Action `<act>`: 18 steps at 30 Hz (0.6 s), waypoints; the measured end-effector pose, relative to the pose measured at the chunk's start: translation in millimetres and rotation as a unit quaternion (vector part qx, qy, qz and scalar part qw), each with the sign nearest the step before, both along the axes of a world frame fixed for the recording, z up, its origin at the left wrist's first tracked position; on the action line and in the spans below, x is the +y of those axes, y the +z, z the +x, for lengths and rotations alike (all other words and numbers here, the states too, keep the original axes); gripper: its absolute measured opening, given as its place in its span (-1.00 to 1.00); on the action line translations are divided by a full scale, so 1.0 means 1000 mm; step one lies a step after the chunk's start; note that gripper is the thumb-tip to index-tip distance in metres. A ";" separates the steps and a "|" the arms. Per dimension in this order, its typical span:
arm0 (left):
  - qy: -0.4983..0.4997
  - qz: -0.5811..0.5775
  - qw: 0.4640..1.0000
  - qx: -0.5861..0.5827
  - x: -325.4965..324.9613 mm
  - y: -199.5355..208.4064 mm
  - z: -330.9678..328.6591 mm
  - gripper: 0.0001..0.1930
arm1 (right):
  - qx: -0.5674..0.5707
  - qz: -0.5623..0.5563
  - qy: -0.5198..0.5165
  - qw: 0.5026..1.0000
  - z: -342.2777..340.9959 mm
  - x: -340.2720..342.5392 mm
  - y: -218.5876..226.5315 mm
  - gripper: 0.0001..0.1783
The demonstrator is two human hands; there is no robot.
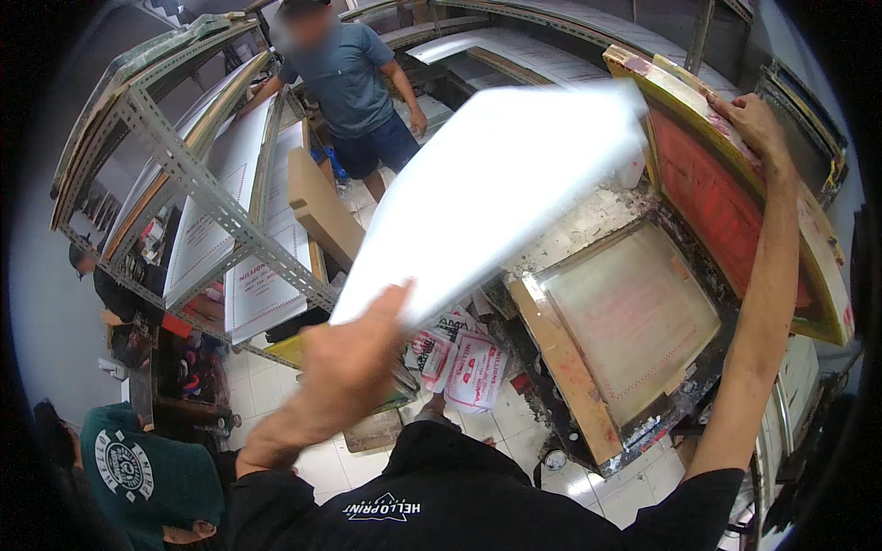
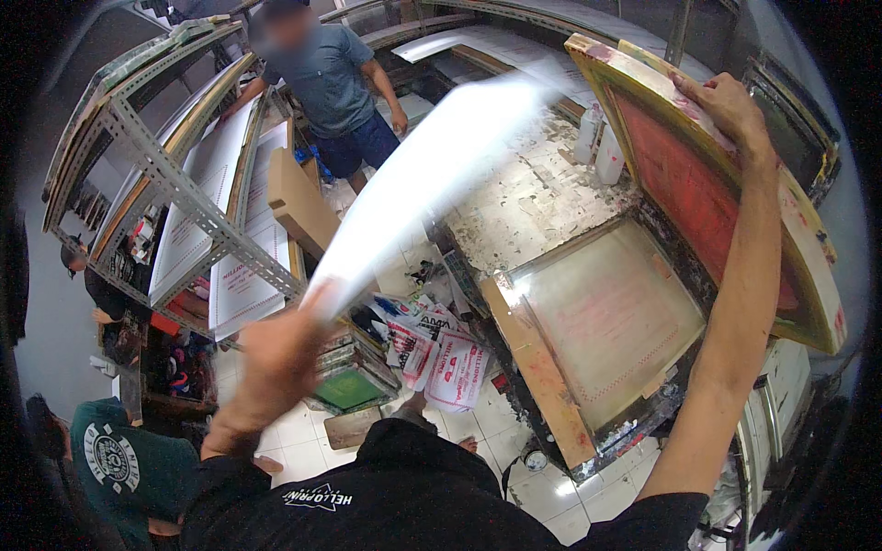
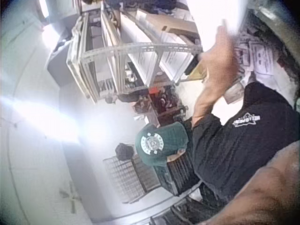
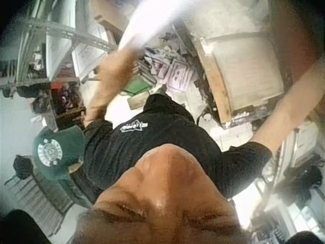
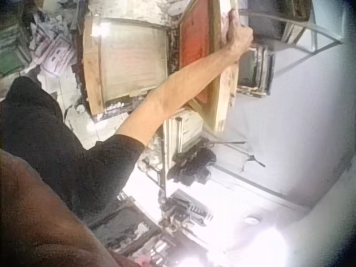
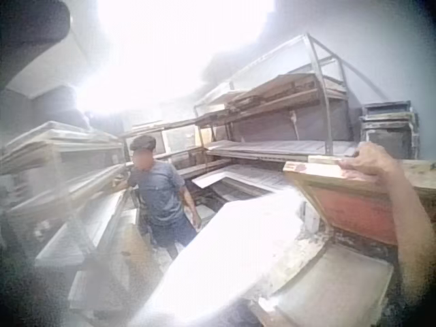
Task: The person places white cardboard sheets on a table and uses a squeegee to pull red ink across a screen printing frame, imprinting a design onto the cardboard. The person then removes the printed sheets and stacks them on a nearby rack.
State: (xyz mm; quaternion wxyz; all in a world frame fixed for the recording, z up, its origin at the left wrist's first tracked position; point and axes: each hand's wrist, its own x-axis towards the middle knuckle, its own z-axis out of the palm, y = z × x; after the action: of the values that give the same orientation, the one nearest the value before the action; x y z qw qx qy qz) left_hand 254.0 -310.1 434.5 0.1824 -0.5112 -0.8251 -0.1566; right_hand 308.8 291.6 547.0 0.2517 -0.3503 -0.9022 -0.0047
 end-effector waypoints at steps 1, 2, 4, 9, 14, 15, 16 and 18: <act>-0.035 -0.002 0.999 0.010 0.016 -0.026 0.006 -0.41 | 0.008 0.012 0.000 1.000 0.000 -0.001 -0.001 0.12; -0.079 -0.006 0.997 0.011 0.035 -0.052 0.010 -0.39 | 0.008 0.009 0.000 1.000 0.001 -0.003 -0.002 0.12; -0.097 -0.051 0.994 -0.027 0.063 -0.108 0.032 -0.37 | 0.010 0.009 0.002 1.000 0.001 -0.006 -0.003 0.13; -0.159 -0.294 0.942 -0.041 0.133 -0.258 0.117 -0.43 | -0.022 -0.028 -0.012 0.999 -0.002 -0.008 -0.007 0.14; -0.134 -0.310 0.941 0.008 0.171 -0.331 0.164 -0.35 | 0.007 -0.014 -0.016 1.000 -0.006 0.000 -0.014 -0.10; -0.132 -0.328 0.935 -0.011 0.174 -0.334 0.165 -0.34 | -0.011 -0.031 -0.027 0.999 -0.006 0.001 -0.014 -0.02; -0.156 -0.308 0.930 -0.126 0.176 -0.338 0.157 -0.29 | -0.020 -0.042 -0.031 0.998 -0.006 0.001 -0.015 0.01; -0.217 -0.259 0.870 -0.359 0.175 -0.345 0.126 -0.18 | -0.029 -0.061 -0.032 0.997 -0.003 -0.003 -0.014 0.04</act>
State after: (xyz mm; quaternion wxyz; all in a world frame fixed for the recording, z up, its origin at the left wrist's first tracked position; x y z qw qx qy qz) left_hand 379.9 -134.9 89.3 -0.3037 -0.6151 -0.7129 -0.1455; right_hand 305.9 288.6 532.9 0.2034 -0.3935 -0.8959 0.0323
